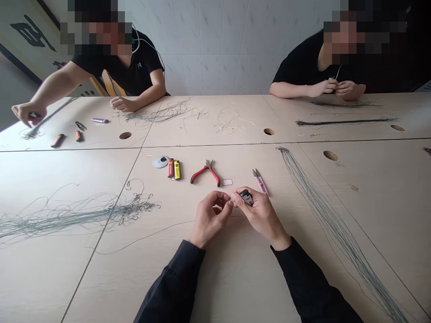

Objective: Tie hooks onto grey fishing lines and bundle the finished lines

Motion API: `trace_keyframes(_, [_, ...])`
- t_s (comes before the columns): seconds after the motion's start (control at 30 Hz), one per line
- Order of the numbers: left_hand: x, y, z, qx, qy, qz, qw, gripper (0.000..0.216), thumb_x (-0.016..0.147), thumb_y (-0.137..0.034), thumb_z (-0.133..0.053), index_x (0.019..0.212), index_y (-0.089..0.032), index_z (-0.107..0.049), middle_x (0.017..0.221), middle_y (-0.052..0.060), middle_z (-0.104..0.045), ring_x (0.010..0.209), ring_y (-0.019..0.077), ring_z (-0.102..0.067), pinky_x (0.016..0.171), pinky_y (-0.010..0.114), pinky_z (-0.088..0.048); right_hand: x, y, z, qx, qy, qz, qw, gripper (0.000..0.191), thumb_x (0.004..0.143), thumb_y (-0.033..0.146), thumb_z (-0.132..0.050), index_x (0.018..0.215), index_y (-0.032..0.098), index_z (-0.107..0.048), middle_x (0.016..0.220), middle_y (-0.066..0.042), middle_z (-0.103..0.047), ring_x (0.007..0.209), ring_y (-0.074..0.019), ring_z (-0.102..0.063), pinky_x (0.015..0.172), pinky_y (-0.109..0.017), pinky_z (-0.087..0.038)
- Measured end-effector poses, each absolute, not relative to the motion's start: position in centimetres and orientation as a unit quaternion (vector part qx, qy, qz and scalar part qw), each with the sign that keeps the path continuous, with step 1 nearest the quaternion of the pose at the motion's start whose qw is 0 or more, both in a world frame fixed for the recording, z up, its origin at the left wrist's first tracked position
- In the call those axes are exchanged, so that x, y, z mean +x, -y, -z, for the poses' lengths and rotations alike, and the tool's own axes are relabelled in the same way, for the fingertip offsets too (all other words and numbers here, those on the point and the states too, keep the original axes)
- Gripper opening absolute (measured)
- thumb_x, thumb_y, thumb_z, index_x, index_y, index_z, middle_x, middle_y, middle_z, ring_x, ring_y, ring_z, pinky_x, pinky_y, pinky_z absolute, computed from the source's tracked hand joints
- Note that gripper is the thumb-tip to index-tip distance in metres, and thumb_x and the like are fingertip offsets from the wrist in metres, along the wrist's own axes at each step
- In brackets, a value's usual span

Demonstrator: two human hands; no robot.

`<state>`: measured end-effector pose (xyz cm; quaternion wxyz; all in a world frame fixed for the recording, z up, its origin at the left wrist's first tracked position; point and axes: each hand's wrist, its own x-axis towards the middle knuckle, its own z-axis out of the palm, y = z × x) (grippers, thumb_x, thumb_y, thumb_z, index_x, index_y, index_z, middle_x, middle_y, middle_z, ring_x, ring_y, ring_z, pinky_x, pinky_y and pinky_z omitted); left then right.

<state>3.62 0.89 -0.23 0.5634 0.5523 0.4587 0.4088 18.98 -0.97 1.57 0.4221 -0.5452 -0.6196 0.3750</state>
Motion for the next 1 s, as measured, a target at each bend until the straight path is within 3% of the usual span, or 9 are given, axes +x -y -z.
trace_keyframes(0.3, [3.5, -0.8, -0.1, 0.523, -0.447, -0.410, 0.598, 0.030, 0.085, -0.044, -0.065, 0.081, -0.014, -0.060, 0.065, 0.000, -0.057, 0.053, 0.0088, -0.051, 0.051, 0.021, -0.046, 18.9, 1.0, -1.6, -0.551, 0.599, -0.383, 0.438, 0.030, 0.095, 0.046, -0.055, 0.085, 0.019, -0.063, 0.072, -0.001, -0.061, 0.068, -0.0160, -0.055, 0.067, -0.026, -0.044])
trace_keyframes(0.47, [3.5, -1.0, -0.2, 0.505, -0.444, -0.434, 0.600, 0.033, 0.084, -0.046, -0.066, 0.081, -0.014, -0.059, 0.065, -0.001, -0.056, 0.054, 0.0088, -0.052, 0.052, 0.021, -0.046, 18.8, 0.9, -1.7, -0.565, 0.573, -0.399, 0.439, 0.037, 0.094, 0.054, -0.054, 0.090, 0.019, -0.062, 0.065, 0.003, -0.047, 0.058, -0.0129, -0.042, 0.056, -0.024, -0.037])
trace_keyframes(0.63, [3.3, -1.1, 0.0, 0.507, -0.451, -0.459, 0.573, 0.031, 0.087, -0.045, -0.064, 0.085, -0.014, -0.060, 0.072, 0.000, -0.058, 0.060, 0.0090, -0.054, 0.059, 0.022, -0.048, 18.3, 0.8, -1.4, -0.565, 0.495, -0.502, 0.429, 0.057, 0.099, 0.063, -0.028, 0.070, 0.020, -0.050, 0.060, 0.002, -0.043, 0.052, -0.0120, -0.035, 0.048, -0.025, -0.030])
trace_keyframes(0.8, [3.3, -1.2, 0.6, 0.525, -0.424, -0.481, 0.560, 0.026, 0.089, -0.040, -0.064, 0.088, -0.014, -0.062, 0.085, 0.004, -0.063, 0.073, 0.0119, -0.060, 0.070, 0.025, -0.051, 17.1, 0.8, -0.5, -0.589, 0.464, -0.520, 0.409, 0.056, 0.097, 0.062, -0.031, 0.062, 0.020, -0.042, 0.052, 0.003, -0.037, 0.049, -0.0115, -0.032, 0.047, -0.025, -0.026])
trace_keyframes(1.0, [3.6, -0.9, 0.8, 0.498, -0.358, -0.475, 0.630, 0.023, 0.092, -0.037, -0.061, 0.092, -0.014, -0.060, 0.082, 0.003, -0.067, 0.075, 0.0152, -0.068, 0.079, 0.034, -0.058, 16.6, 0.7, -0.3, -0.608, 0.452, -0.495, 0.425, 0.053, 0.096, 0.056, -0.033, 0.058, 0.021, -0.036, 0.052, 0.003, -0.034, 0.050, -0.0115, -0.032, 0.051, -0.027, -0.027])
